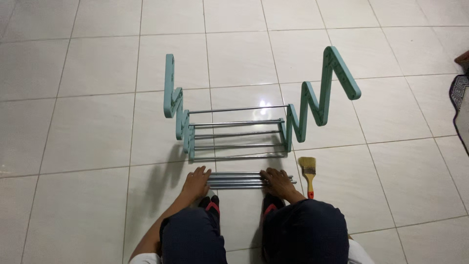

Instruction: The person disassembles a light blue plastic and metal dish rack on a tiled floor. They remove multiple metal rods one by one, then brush the plastic frame with a small brush.

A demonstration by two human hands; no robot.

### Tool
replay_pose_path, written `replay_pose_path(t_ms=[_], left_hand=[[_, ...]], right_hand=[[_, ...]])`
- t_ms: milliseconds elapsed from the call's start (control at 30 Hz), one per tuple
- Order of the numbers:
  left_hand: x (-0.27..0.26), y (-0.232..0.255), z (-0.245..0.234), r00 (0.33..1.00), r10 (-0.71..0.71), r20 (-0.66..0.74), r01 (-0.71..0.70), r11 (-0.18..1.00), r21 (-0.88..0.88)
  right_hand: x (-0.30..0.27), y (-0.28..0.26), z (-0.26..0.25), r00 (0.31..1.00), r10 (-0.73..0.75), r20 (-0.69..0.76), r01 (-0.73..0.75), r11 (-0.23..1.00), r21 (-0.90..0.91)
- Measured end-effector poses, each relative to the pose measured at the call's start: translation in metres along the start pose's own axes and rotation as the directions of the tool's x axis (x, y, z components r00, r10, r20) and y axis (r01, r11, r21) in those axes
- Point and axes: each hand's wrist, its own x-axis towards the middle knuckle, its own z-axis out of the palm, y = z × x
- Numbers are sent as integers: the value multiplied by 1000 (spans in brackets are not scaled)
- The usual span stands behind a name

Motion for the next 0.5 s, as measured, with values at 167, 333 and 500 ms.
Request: replay_pose_path(t_ms=[167,333,500], left_hand=[[1,8,-52,901,268,-341,-308,949,-68],[0,14,-135,883,224,-413,-213,974,74],[-20,16,-191,487,268,-831,-225,958,178]], right_hand=[[8,13,6,994,-90,-68,89,996,-14],[41,14,-53,927,-277,-254,264,961,-86],[75,-13,-173,827,-465,-315,348,864,-364]])
